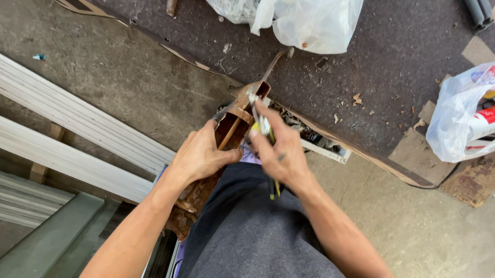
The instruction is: The person uses a utility knife to scrape rust and debris from a metal caulking gun. They rotate the tool to access different surfaces and continue scraping throughout the clip.
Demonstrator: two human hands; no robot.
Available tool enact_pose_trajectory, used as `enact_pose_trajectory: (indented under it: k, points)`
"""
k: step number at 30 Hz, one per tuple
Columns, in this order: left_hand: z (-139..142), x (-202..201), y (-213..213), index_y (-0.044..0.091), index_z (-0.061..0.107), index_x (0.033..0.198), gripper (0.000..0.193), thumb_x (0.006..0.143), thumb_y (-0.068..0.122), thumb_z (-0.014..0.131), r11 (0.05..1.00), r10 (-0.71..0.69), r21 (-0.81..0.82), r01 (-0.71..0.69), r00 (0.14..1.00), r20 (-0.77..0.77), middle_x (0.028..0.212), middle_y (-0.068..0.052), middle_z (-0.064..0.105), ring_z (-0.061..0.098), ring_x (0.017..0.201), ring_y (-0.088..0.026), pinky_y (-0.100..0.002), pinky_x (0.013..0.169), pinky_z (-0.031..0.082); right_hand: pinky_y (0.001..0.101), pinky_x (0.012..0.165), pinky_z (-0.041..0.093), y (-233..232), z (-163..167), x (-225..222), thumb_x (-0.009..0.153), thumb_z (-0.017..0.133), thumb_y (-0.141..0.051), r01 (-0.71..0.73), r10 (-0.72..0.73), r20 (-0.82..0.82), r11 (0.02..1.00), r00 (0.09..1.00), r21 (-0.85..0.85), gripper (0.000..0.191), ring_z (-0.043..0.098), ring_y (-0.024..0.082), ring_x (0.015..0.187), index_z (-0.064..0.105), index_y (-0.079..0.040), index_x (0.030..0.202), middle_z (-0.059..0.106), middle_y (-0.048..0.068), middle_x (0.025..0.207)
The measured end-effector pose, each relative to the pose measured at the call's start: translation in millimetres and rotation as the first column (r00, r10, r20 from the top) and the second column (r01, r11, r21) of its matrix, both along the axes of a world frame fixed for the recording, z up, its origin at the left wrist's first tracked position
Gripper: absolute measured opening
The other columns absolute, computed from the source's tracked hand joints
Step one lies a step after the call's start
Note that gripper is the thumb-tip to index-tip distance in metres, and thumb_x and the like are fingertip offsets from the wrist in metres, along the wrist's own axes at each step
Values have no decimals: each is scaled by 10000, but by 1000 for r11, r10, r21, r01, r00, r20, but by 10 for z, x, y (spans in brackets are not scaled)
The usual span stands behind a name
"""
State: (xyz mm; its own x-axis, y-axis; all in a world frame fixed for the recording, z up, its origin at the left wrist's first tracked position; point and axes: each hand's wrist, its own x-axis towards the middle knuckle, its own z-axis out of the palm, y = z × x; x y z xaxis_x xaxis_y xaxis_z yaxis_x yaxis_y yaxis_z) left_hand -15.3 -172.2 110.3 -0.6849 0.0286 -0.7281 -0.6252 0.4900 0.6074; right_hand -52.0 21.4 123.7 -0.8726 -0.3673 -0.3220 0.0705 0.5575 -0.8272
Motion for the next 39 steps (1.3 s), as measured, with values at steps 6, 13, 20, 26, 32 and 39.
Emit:
enact_pose_trajectory:
  k: [6, 13, 20, 26, 32, 39]
  points:
    - [-126, 8, -31, -36, 602, 1165, 748, 640, 438, 845, 999, -36, -24, 36, 999, -2, 980, -224, 747, 750, 917, -315, -413, 810, 574, 396, 817, 560, 38, 47, -53, 952, 606, -214, -46, 40, 153, 998, 987, 32, 586, 720, 261, 869, 507, -105, 1520, 766, 198, 970]
    - [-198, 6, -106, -31, 633, 1180, 767, 642, 468, 854, 999, -33, 32, 35, 998, -48, 1043, -213, 748, 741, 975, -295, -400, 866, 562, 407, 1050, 498, 131, -39, -224, 977, 643, -186, -48, 41, -96, 996, 995, -77, 522, 681, 327, 1229, 541, -47, 1470, 694, 240, 1329]
    - [-117, 3, -87, -37, 584, 1220, 765, 665, 424, 838, 998, -58, -29, 58, 998, 14, 1034, -228, 742, 751, 950, -311, -408, 842, 584, 421, 971, 544, 184, 76, -201, 948, 669, -168, -147, 152, -226, 988, 962, 37, 532, 721, 347, 1130, 558, -42, 1453, 721, 232, 1221]
    - [-41, 23, -82, -47, 580, 1100, 653, 690, 398, 825, 998, -49, -35, 47, 997, -57, 880, -248, 735, 753, 838, -342, -448, 757, 583, 434, 626, 514, 144, 157, -241, 910, 706, -223, -295, 384, -200, 882, 901, 367, 592, 611, 263, 616, 553, -120, 1472, 613, 110, 702]
    - [0, 11, -118, -47, 574, 1089, 644, 688, 391, 824, 998, -50, -42, 46, 995, -88, 839, -259, 722, 736, 824, -370, -472, 746, 562, 399, 537, 504, 166, 151, -262, 906, 688, -226, -307, 408, -222, 872, 885, 382, 639, 583, 231, 576, 515, -139, 1515, 606, 118, 738]
    - [15, 3, -138, -45, 562, 1148, 688, 686, 392, 826, 996, -64, -69, 59, 995, -73, 866, -273, 718, 731, 849, -403, -483, 759, 565, 397, 576, 518, 201, 122, -236, 883, 704, -187, -265, 380, -292, 893, 878, 364, 646, 611, 244, 608, 535, -131, 1505, 637, 125, 799]
